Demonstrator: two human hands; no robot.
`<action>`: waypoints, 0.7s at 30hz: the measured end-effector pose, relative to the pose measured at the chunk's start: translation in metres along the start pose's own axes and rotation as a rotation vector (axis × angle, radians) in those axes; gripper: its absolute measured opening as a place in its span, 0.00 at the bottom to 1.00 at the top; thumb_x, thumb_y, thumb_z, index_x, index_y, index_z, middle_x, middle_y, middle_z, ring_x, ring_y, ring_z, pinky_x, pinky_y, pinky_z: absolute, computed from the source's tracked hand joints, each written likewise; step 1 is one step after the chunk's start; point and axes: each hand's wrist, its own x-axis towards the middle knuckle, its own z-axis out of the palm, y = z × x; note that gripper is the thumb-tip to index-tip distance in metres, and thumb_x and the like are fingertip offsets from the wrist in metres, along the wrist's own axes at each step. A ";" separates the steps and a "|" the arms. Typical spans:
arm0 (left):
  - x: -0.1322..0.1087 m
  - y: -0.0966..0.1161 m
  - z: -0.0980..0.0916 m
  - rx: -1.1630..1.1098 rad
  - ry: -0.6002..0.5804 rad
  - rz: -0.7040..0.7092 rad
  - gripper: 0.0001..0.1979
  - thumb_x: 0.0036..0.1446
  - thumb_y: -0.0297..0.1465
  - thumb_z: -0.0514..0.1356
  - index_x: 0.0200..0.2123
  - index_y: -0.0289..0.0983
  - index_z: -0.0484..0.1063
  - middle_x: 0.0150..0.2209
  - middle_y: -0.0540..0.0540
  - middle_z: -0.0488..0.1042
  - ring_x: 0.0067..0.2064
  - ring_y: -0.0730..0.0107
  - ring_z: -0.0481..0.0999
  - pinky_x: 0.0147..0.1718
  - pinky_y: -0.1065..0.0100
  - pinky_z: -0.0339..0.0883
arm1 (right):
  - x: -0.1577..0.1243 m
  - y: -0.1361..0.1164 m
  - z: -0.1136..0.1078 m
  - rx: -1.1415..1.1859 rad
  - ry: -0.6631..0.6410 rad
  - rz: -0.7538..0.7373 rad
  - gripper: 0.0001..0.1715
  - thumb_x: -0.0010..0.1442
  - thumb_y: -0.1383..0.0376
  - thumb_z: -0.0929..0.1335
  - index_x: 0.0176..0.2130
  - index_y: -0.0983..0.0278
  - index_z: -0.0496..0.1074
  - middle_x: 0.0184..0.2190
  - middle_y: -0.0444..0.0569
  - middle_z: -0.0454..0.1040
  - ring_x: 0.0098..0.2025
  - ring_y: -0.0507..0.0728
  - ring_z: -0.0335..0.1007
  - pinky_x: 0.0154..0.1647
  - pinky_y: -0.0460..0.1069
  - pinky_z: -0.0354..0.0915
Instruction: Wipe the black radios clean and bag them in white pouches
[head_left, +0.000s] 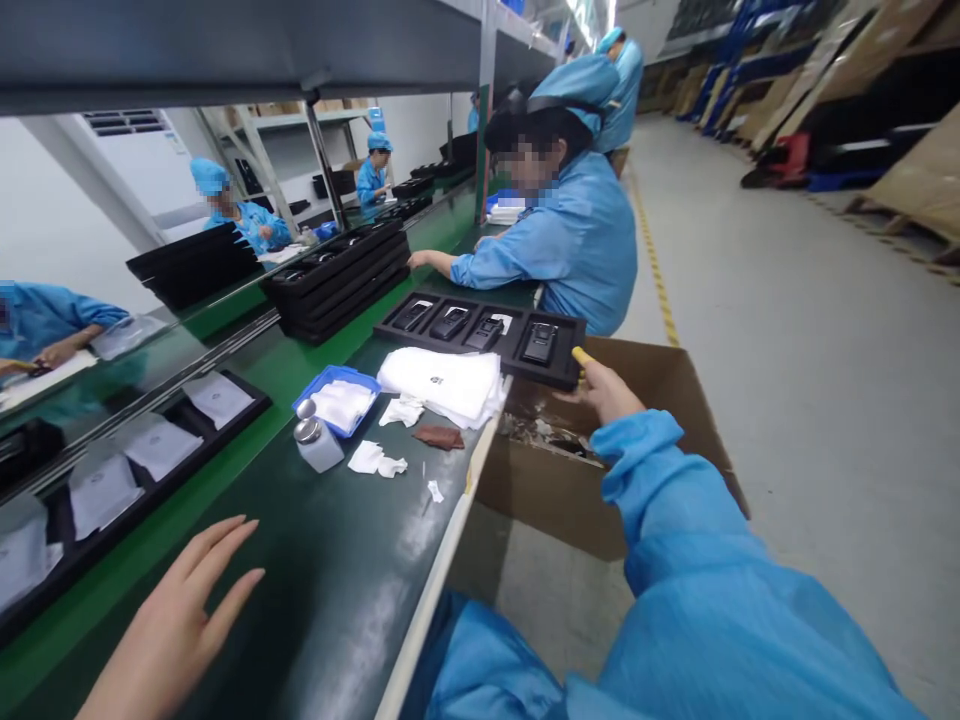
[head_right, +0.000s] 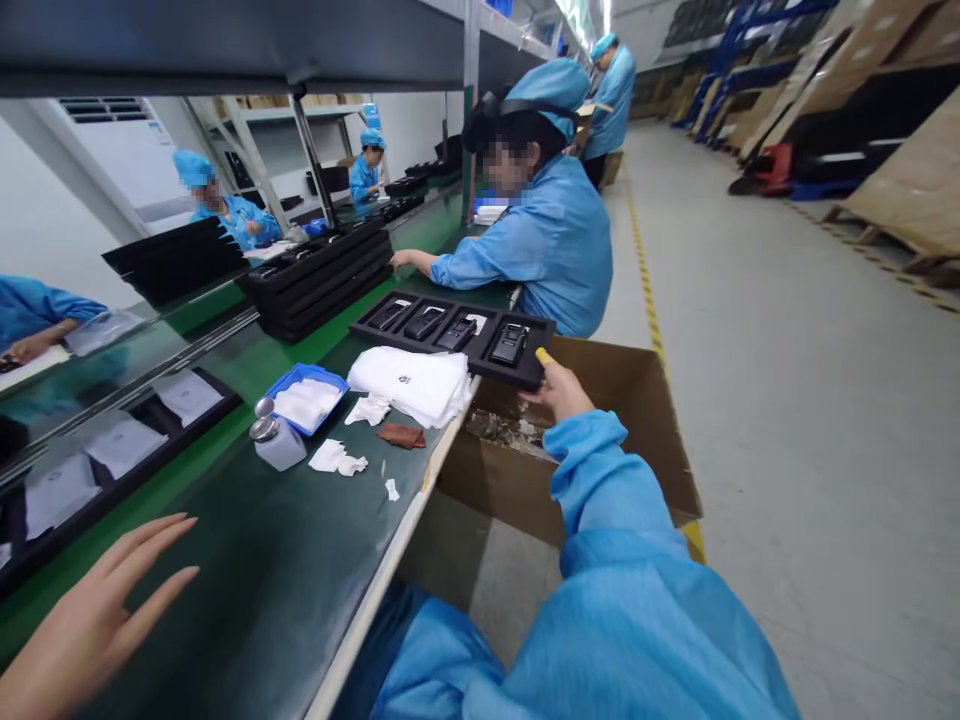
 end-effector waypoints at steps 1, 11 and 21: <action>0.003 0.004 0.001 -0.008 -0.030 0.011 0.22 0.56 0.48 0.54 0.50 0.46 0.71 0.52 0.45 0.73 0.45 0.58 0.78 0.23 0.71 0.73 | 0.005 -0.001 -0.001 0.062 -0.011 0.068 0.07 0.62 0.63 0.63 0.37 0.64 0.67 0.29 0.49 0.74 0.36 0.57 0.73 0.41 0.61 0.70; 0.056 0.091 0.022 -0.387 -0.167 0.062 0.19 0.54 0.43 0.58 0.47 0.44 0.74 0.51 0.42 0.73 0.46 0.55 0.76 0.21 0.70 0.71 | 0.010 -0.066 0.011 0.392 -0.072 0.097 0.08 0.58 0.71 0.63 0.29 0.62 0.66 0.20 0.40 0.71 0.28 0.52 0.70 0.35 0.54 0.74; 0.182 0.192 0.098 -1.246 -0.364 -0.438 0.21 0.54 0.44 0.61 0.41 0.31 0.71 0.49 0.30 0.72 0.46 0.57 0.76 0.50 0.59 0.68 | -0.073 -0.061 0.052 0.601 -0.219 0.046 0.11 0.52 0.74 0.65 0.35 0.62 0.70 0.28 0.42 0.76 0.36 0.54 0.74 0.40 0.59 0.75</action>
